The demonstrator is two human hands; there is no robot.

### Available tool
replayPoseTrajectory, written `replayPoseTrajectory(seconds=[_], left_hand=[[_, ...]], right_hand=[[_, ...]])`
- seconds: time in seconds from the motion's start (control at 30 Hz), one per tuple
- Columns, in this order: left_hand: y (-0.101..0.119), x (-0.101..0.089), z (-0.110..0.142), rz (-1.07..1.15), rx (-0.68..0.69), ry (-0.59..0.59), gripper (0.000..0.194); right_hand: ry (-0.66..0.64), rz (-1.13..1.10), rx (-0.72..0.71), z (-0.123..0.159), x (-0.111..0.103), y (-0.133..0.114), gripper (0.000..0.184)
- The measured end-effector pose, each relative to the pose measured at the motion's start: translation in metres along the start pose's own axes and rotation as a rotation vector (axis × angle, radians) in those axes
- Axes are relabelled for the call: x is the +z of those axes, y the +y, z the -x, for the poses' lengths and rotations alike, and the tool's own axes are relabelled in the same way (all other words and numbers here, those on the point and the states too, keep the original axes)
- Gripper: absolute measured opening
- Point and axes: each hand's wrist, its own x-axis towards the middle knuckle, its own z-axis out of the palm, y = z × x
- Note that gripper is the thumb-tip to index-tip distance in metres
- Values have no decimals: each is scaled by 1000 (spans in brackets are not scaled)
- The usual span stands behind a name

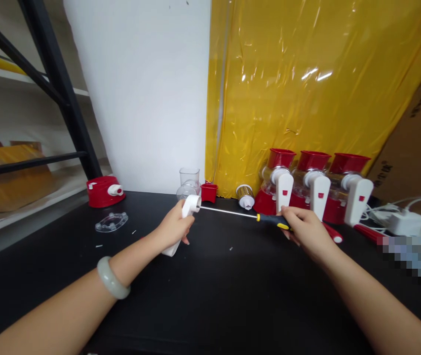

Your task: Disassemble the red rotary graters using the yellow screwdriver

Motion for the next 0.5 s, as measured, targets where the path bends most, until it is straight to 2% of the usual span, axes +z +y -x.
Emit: replayPoseTrajectory(seconds=[0.1,0.27,0.5], left_hand=[[3,0,1,19,-25,-27,39],[8,-1,2,-7,-68,-53,33],[14,0,6,-12,-174,-103,29]], right_hand=[[23,95,-77,0,-2,1,41],[104,242,-238,1,-4,0,36],[184,382,-543,9,-3,-7,28]])
